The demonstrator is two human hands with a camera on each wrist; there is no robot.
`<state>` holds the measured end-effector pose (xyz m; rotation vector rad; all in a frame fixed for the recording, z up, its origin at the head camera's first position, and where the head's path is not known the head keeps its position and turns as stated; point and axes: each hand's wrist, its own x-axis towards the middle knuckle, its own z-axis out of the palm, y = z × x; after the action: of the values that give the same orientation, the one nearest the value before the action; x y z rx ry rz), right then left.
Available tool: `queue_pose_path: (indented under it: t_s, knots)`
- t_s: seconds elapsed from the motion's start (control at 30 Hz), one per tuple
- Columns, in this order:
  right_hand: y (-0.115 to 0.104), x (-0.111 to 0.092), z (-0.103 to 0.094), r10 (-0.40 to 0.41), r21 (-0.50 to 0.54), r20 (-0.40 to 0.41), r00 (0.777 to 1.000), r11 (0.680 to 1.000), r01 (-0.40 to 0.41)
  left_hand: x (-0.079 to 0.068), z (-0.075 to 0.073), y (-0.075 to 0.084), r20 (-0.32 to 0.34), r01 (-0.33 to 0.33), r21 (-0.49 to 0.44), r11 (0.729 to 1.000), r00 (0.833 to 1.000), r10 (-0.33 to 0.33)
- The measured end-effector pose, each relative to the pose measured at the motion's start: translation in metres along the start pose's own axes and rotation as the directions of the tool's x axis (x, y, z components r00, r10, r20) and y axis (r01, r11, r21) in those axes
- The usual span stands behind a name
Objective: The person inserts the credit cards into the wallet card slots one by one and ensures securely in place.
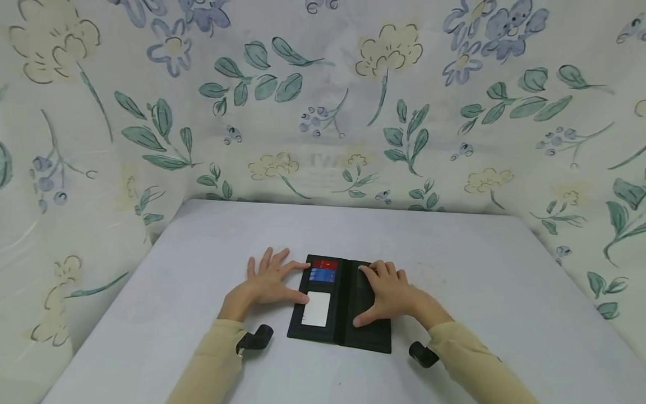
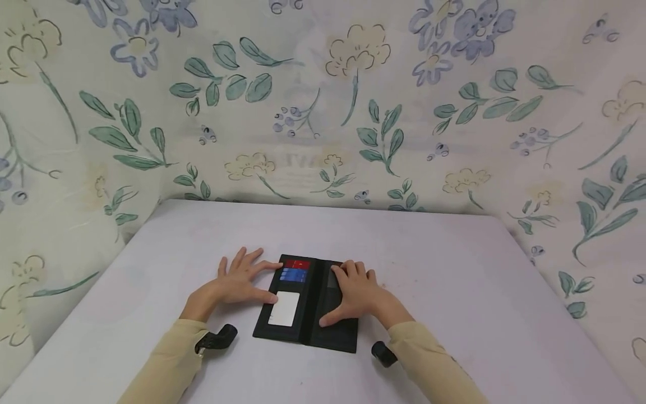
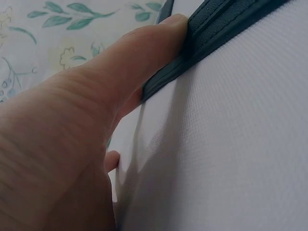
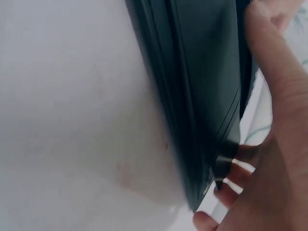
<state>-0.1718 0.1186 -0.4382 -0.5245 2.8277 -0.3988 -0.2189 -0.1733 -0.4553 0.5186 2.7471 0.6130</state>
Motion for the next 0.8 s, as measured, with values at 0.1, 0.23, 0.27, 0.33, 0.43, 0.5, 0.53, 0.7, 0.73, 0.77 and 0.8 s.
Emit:
queue_pose_path:
  t_s: [0.1, 0.23, 0.27, 0.33, 0.43, 0.5, 0.53, 0.7, 0.73, 0.77, 0.8]
  knots:
    - [-0.004, -0.005, 0.002, -0.007, -0.031, 0.011, 1.0, 1.0, 0.008, 0.001, 0.001, 0.0, 0.001, -0.001, 0.0, 1.0, 1.0, 0.001]
    - [-0.007, -0.006, 0.005, -0.006, -0.066, -0.024, 1.0, 0.998, 0.004, 0.002, 0.002, -0.001, 0.006, -0.007, -0.006, 1.0, 1.0, 0.007]
    - [-0.008, -0.006, 0.006, -0.006, -0.071, -0.035, 0.999, 0.997, 0.003, 0.002, 0.003, -0.001, 0.007, -0.008, -0.007, 1.0, 1.0, 0.008]
    - [-0.008, -0.005, 0.007, -0.011, -0.084, -0.051, 0.999, 0.996, 0.007, 0.002, 0.003, -0.002, 0.009, -0.006, -0.005, 1.0, 1.0, 0.006]
    - [-0.01, -0.005, 0.01, -0.016, -0.096, -0.056, 0.998, 0.995, 0.01, 0.002, 0.003, -0.003, 0.008, -0.002, -0.007, 1.0, 1.0, 0.003]
    - [-0.011, -0.005, 0.011, -0.013, -0.108, -0.061, 0.998, 0.994, 0.007, 0.002, 0.003, -0.003, 0.009, -0.003, -0.01, 1.0, 1.0, 0.003]
    - [-0.011, -0.006, 0.011, -0.01, -0.118, -0.065, 0.998, 0.993, 0.002, 0.002, 0.003, -0.003, 0.009, -0.006, -0.015, 1.0, 1.0, 0.006]
    - [-0.015, -0.009, 0.012, -0.005, -0.151, -0.087, 0.996, 0.988, -0.008, 0.002, 0.002, -0.003, 0.013, -0.018, -0.013, 1.0, 1.0, 0.018]
    - [-0.016, -0.01, 0.013, -0.008, -0.152, -0.089, 0.996, 0.988, -0.005, 0.002, 0.002, -0.004, 0.014, -0.021, -0.01, 1.0, 1.0, 0.021]
    - [-0.016, -0.012, 0.014, -0.013, -0.145, -0.089, 0.996, 0.989, 0.0, 0.002, 0.002, -0.004, 0.014, -0.024, -0.006, 1.0, 1.0, 0.024]
    - [-0.016, -0.013, 0.015, -0.016, -0.135, -0.091, 0.996, 0.991, 0.004, 0.002, 0.001, -0.005, 0.014, -0.028, -0.002, 1.0, 1.0, 0.028]
